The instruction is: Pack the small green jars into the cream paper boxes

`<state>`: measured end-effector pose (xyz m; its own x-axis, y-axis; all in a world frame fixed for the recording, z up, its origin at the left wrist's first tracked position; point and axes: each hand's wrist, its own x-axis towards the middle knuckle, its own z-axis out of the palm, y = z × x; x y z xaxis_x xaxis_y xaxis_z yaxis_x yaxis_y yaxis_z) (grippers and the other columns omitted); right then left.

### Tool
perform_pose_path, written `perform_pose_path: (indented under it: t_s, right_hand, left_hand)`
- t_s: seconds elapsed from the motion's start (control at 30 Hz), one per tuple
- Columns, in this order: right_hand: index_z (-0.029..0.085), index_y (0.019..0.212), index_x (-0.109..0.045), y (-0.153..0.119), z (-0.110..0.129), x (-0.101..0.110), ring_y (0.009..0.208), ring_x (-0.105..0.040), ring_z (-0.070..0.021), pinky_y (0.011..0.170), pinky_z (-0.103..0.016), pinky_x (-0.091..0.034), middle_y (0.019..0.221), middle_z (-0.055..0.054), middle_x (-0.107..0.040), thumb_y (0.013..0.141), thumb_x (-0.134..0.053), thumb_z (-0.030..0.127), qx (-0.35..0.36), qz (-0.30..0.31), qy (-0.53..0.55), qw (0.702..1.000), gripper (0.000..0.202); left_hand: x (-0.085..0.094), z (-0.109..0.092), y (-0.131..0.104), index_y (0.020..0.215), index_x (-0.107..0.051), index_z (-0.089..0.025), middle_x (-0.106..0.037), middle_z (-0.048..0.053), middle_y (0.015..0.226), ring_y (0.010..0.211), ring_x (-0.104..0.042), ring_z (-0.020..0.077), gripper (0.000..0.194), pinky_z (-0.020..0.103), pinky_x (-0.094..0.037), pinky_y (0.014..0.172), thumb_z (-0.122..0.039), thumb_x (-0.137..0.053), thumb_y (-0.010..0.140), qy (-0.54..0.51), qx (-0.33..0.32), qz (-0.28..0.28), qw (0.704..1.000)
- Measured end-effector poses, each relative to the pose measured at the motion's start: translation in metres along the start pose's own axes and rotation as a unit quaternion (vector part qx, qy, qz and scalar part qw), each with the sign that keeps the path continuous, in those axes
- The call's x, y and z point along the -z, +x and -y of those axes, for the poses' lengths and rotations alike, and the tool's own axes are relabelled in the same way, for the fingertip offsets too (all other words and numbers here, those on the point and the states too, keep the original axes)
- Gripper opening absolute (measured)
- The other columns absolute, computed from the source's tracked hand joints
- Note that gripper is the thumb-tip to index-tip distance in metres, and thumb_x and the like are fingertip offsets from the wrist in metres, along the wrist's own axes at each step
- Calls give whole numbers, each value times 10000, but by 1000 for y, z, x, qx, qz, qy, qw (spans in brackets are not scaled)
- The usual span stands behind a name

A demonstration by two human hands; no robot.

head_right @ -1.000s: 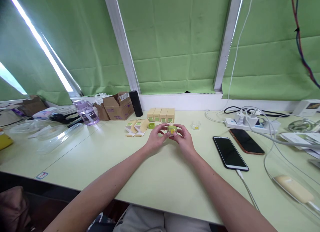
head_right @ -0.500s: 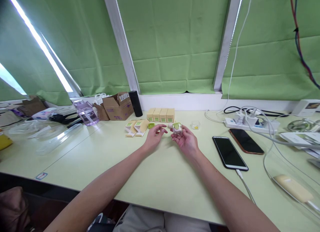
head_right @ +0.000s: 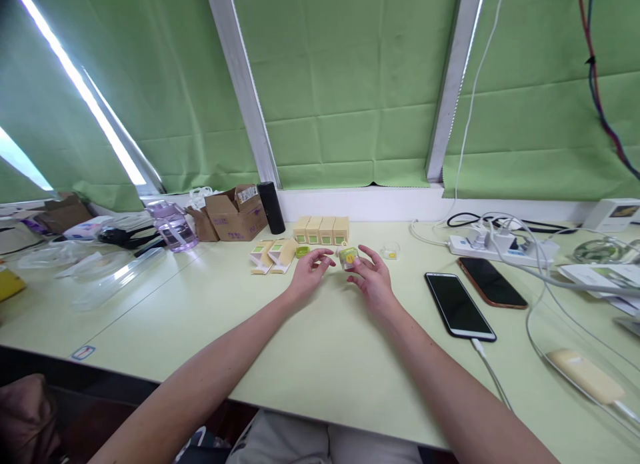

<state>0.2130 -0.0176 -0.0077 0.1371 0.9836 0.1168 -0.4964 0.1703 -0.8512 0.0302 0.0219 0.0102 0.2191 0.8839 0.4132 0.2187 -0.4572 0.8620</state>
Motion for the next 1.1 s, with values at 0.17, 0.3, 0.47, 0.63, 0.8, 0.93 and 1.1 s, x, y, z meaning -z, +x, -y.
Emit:
perform_pose_path:
  t_s: [0.17, 0.3, 0.47, 0.63, 0.8, 0.93, 1.1]
  right_hand:
    - [278, 1284, -598, -3, -1, -5, 966, -699, -242, 776, -410, -629, 1215, -86, -700, 620, -932, 493, 75, -43, -128, 988, 774]
    - [278, 1325, -575, -6, -5, -9, 1051, -683, -270, 867, -455, -615, 1303, -116, -695, 677, -875, 437, 116, -36, -224, 967, 732]
    - [304, 1349, -542, -8, -13, -9, 1137, -674, -280, 930, -480, -594, 1345, -103, -687, 725, -778, 333, 120, 19, -239, 963, 668]
    - [282, 1302, -552, -2, -13, -2, 1159, -657, -294, 915, -491, -584, 1301, -118, -687, 684, -696, 271, 136, -4, -263, 955, 634]
    - [237, 1236, -577, 3, -11, 5, 1064, -656, -293, 807, -454, -579, 1183, -132, -689, 682, -632, 261, 146, -68, -297, 941, 557]
    - [237, 1203, -585, 4, -12, 6, 1026, -651, -284, 776, -433, -564, 1122, -117, -688, 692, -621, 265, 153, -87, -309, 935, 514]
    - [241, 1214, -582, 2, -12, 5, 1020, -648, -276, 782, -426, -555, 1116, -105, -682, 705, -618, 269, 154, -82, -318, 932, 510]
  left_hand:
    - [2, 5, 1, 1140, -710, -168, -764, 127, 1144, 988, -739, 217, 275, 320, -532, 837, -327, -669, 919, -38, -2, 20, 999]
    - [5, 8, 2, 1242, -701, -200, -716, 128, 1323, 1193, -671, 269, 459, 332, -536, 872, -300, -789, 803, -61, -14, 60, 996]
    - [10, 9, 4, 1249, -728, -208, -730, 121, 1295, 1216, -658, 291, 515, 393, -545, 947, -240, -824, 744, -26, -18, 92, 995]
    - [18, 5, 7, 1225, -753, -231, -740, 98, 1267, 1220, -631, 302, 466, 452, -538, 1002, -229, -818, 763, 76, -38, 90, 992]
    - [25, -2, 5, 1192, -764, -240, -748, 85, 1195, 1240, -575, 306, 381, 483, -491, 1088, -286, -798, 815, 221, -58, 110, 967]
    - [25, -4, 3, 1122, -772, -225, -767, 85, 1113, 1181, -562, 318, 320, 470, -525, 999, -347, -792, 827, 315, -78, 140, 935]
    - [23, -6, 1, 1158, -754, -213, -758, 102, 1113, 1181, -551, 327, 378, 471, -528, 972, -384, -785, 823, 371, -81, 149, 913]
